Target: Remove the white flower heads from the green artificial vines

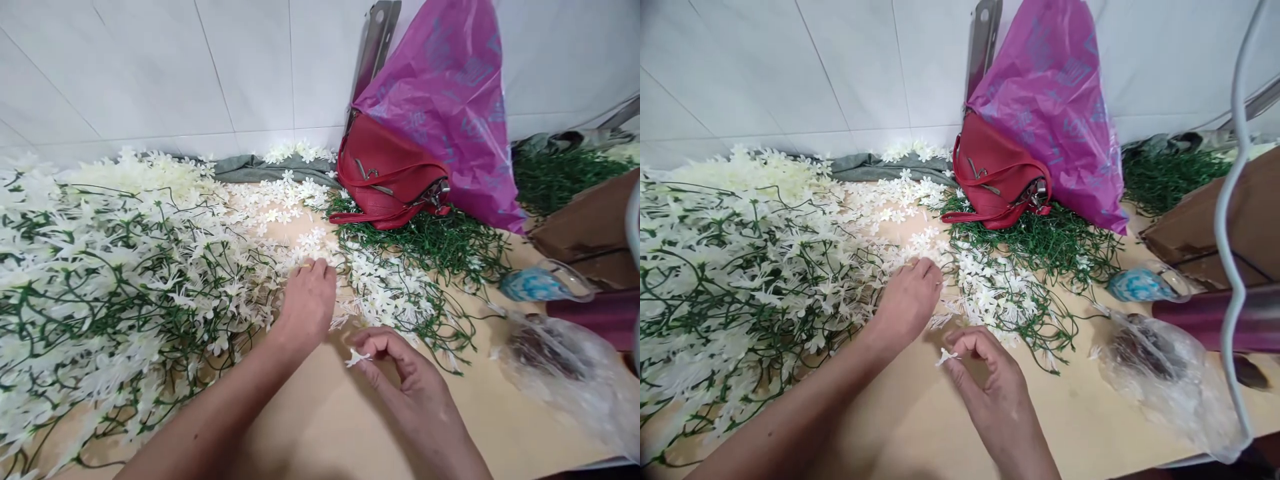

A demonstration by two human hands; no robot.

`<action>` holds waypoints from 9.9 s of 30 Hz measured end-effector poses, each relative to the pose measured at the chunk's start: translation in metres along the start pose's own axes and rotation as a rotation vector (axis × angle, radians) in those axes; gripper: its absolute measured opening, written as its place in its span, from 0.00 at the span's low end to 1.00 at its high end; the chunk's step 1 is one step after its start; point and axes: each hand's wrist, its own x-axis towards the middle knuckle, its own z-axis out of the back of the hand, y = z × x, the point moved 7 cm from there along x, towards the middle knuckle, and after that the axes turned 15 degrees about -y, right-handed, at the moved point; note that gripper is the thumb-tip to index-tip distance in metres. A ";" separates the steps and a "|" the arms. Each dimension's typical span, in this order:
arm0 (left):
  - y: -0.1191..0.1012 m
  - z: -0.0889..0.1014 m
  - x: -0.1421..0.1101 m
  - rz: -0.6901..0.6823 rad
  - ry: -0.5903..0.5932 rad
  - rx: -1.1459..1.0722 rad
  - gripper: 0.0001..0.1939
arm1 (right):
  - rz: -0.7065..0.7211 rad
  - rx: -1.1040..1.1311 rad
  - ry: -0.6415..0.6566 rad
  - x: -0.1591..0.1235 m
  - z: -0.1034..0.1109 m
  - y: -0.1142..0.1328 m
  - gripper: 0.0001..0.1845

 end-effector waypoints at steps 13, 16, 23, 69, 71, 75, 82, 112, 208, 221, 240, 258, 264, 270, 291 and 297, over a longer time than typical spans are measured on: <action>0.045 0.053 -0.038 0.418 -0.351 -0.751 0.02 | -0.132 0.054 -0.459 0.061 0.054 -0.054 0.17; 0.043 0.060 -0.039 0.447 -0.464 -0.799 0.03 | -0.101 0.073 -0.268 0.064 0.017 -0.039 0.15; 0.053 0.061 -0.048 0.587 -0.544 -0.972 0.06 | -0.228 0.363 0.006 0.067 -0.033 -0.010 0.14; 0.038 0.024 -0.049 0.748 -0.228 -1.279 0.08 | -0.256 0.654 0.132 0.078 -0.032 0.015 0.11; 0.039 0.025 -0.048 0.799 -0.234 -1.325 0.07 | -0.239 0.594 0.117 0.080 -0.030 0.013 0.12; 0.039 0.026 -0.048 0.833 -0.232 -1.383 0.06 | -0.252 0.551 0.220 0.076 -0.036 0.012 0.12; 0.035 0.031 -0.048 0.713 -0.211 -1.315 0.04 | -0.337 0.521 0.334 0.069 -0.041 0.008 0.12; 0.029 0.003 -0.053 0.690 -0.058 -1.412 0.08 | -0.456 0.371 0.376 0.067 -0.048 -0.009 0.20; 0.020 -0.002 -0.056 0.773 -0.152 -1.430 0.10 | -0.425 0.391 0.260 0.069 -0.053 -0.012 0.19; 0.055 0.059 -0.055 0.707 -0.779 -1.257 0.09 | 0.158 -0.039 0.217 0.082 -0.023 0.014 0.06; 0.028 0.060 -0.048 0.267 -0.579 -0.906 0.08 | 0.316 0.125 0.118 0.077 -0.017 0.038 0.06; 0.043 0.036 -0.050 0.774 -0.440 -1.514 0.01 | 0.601 -0.023 0.015 0.060 -0.032 0.050 0.10; 0.051 0.034 -0.052 0.781 -0.550 -1.488 0.04 | 0.612 -0.052 -0.013 0.062 -0.030 0.048 0.11; 0.065 0.039 -0.057 0.787 -0.748 -1.288 0.06 | 0.702 -0.149 0.300 0.047 -0.054 0.042 0.05; 0.024 0.065 -0.044 0.100 -0.643 -0.804 0.08 | 0.275 0.133 -0.002 0.061 -0.033 0.030 0.08; 0.034 0.059 -0.043 0.214 -0.601 -0.845 0.06 | 0.204 0.206 0.000 0.063 -0.033 0.030 0.05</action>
